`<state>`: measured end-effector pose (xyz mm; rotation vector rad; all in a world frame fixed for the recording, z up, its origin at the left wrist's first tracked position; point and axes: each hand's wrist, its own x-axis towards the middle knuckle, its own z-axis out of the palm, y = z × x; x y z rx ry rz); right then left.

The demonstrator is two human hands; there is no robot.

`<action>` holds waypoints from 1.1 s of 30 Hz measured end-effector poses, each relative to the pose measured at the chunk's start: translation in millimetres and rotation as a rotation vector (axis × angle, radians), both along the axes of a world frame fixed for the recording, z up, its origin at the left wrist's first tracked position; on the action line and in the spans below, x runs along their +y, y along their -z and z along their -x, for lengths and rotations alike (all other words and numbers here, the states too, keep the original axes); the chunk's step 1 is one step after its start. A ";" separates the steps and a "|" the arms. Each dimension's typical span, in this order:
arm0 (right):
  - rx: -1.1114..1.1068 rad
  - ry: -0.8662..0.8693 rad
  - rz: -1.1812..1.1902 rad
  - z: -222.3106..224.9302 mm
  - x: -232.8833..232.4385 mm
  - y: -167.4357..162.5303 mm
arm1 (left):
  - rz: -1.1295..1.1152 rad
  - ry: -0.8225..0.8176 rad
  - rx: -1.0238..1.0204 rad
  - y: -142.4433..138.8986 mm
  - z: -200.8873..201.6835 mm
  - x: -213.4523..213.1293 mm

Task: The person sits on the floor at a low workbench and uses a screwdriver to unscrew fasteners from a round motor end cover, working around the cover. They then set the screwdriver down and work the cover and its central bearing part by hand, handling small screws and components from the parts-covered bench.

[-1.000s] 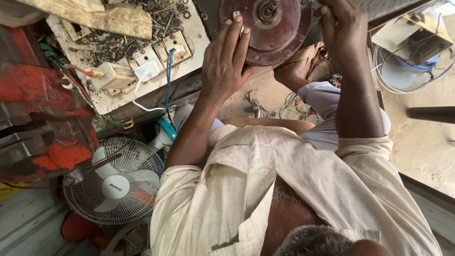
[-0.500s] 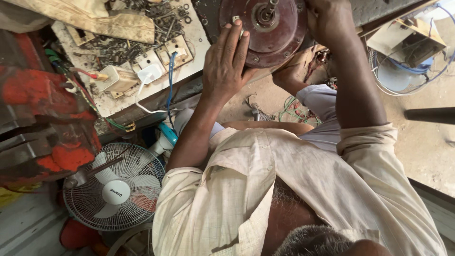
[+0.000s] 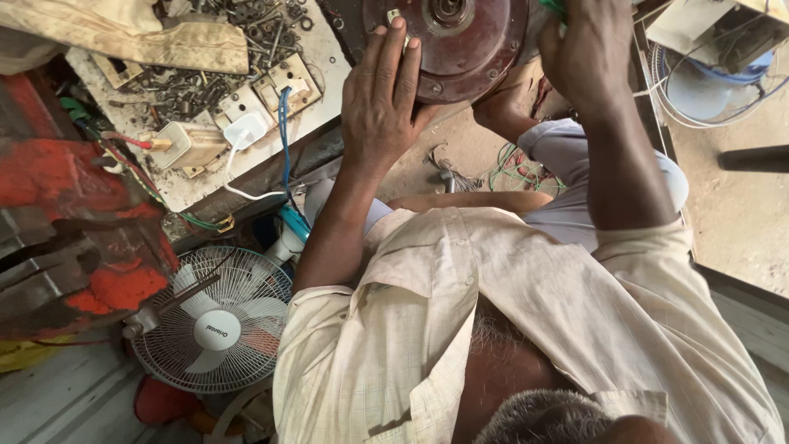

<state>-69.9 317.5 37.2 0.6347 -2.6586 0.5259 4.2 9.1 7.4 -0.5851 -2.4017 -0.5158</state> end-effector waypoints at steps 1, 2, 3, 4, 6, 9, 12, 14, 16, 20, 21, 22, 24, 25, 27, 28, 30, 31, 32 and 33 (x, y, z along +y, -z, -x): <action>-0.023 0.030 0.076 -13.6 4.0 0.1 | 0.003 -0.003 -0.019 0.0 -0.1 -0.2; -0.042 0.059 0.154 -27.4 8.4 0.8 | 0.007 -0.006 -0.039 -0.5 -0.4 -0.8; -0.066 0.070 0.270 -41.9 11.7 3.1 | 0.012 -0.011 -0.055 -1.5 -0.7 -1.7; -0.088 0.081 0.388 -53.2 15.1 6.1 | 0.018 -0.015 -0.040 -3.0 -1.1 -2.6; -0.129 0.196 0.345 -77.7 15.4 17.8 | 0.033 -0.015 -0.011 -6.8 -2.0 -3.2; -0.190 0.180 0.400 -117.8 22.5 27.5 | -0.035 0.013 0.058 -13.3 -1.4 5.7; -0.234 0.195 0.434 -149.9 24.4 30.8 | -0.032 0.047 0.188 -15.9 1.5 32.7; -0.220 0.209 0.438 -158.9 23.8 29.9 | -0.017 0.073 0.125 -16.7 2.3 51.6; -0.165 0.184 0.452 -161.4 20.4 28.6 | -0.004 0.068 0.062 -16.4 3.6 66.8; -0.105 0.148 0.400 -155.6 15.1 22.1 | 0.026 -0.004 0.019 -14.8 9.9 82.5; -0.109 0.139 0.401 -153.8 13.7 20.4 | 0.035 -0.026 0.025 -14.3 11.1 84.4; -0.113 0.128 0.401 -151.9 12.5 18.9 | 0.043 -0.033 0.025 -13.5 10.7 85.0; -0.100 0.095 0.451 -149.0 10.1 16.2 | 0.060 -0.054 0.023 -11.7 9.7 86.9; -0.093 0.075 0.475 -147.6 8.5 15.6 | 0.065 -0.054 0.019 -10.6 8.3 87.5; -0.024 0.066 0.446 -144.0 4.5 16.1 | 0.077 -0.056 0.012 -8.2 8.2 90.5; 0.010 0.063 0.431 -143.1 3.2 16.3 | 0.077 -0.063 0.023 -7.3 8.8 93.1; 0.016 0.077 0.416 -141.1 0.7 17.7 | 0.074 -0.072 0.049 -5.1 9.9 96.0; 0.021 0.086 0.408 -140.0 -0.1 18.4 | 0.083 -0.078 0.047 -4.0 10.8 96.7; 0.022 0.084 0.408 -139.6 -0.3 18.7 | 0.092 -0.082 0.044 -2.9 10.4 96.9; 0.022 0.081 0.406 -138.8 -0.2 19.0 | 0.099 -0.086 0.041 -1.7 10.5 96.9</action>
